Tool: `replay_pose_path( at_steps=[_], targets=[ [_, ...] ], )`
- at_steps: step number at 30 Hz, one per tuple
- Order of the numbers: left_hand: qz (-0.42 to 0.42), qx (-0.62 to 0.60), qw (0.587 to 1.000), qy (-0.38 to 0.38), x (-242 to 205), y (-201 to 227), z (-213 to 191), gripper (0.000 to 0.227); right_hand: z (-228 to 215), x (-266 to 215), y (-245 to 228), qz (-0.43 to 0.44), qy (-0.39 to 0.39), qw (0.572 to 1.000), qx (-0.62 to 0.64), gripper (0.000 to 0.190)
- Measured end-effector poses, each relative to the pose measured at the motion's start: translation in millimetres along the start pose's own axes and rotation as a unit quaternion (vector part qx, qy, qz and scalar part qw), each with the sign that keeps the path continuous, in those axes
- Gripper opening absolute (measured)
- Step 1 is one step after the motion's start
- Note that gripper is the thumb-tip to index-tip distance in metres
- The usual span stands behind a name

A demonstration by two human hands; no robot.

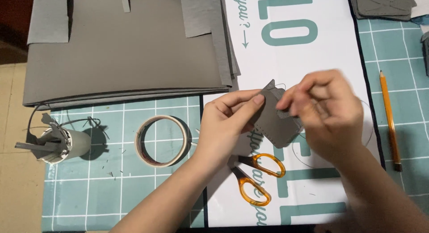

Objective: Hand-stitching a small grey material component using a needle and thread.

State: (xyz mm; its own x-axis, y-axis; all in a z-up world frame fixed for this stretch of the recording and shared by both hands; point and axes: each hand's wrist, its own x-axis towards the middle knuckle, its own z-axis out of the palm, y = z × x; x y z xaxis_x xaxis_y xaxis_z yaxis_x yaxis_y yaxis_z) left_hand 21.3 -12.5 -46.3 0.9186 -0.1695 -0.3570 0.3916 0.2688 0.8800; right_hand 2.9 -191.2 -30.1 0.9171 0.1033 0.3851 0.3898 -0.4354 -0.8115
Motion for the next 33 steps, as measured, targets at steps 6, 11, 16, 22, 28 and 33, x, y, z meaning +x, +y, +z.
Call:
replay_pose_path(
  at_steps=[6, 11, 16, 22, 28, 33],
  targets=[
    [-0.045, 0.037, 0.998, 0.016, -9, 15, 5, 0.028, -6, 7, 4, -0.097, 0.06, 0.987, -0.116, 0.013],
    [-0.055, 0.011, 0.998, 0.002, -8, 16, 4, 0.029, -3, 9, -15, -0.071, 0.023, 0.991, -0.114, 0.021],
    [-0.074, 0.021, 0.997, 0.01, -8, 18, 6, 0.03, -5, 6, 0, -0.124, 0.041, 0.988, -0.085, 0.008],
    [-0.041, 0.012, 0.999, -0.01, -10, 14, 4, 0.028, -5, 8, -1, -0.122, 0.004, 0.984, -0.131, 0.016],
    [-0.003, -0.024, 1.0, 0.0, -9, 13, 2, 0.03, -2, 4, -4, -0.158, 0.0, 0.976, -0.147, 0.005],
    [0.033, -0.082, 0.996, 0.001, -8, 11, 2, 0.023, -1, 0, -4, -0.185, -0.017, 0.966, -0.179, 0.012]
  ],
)
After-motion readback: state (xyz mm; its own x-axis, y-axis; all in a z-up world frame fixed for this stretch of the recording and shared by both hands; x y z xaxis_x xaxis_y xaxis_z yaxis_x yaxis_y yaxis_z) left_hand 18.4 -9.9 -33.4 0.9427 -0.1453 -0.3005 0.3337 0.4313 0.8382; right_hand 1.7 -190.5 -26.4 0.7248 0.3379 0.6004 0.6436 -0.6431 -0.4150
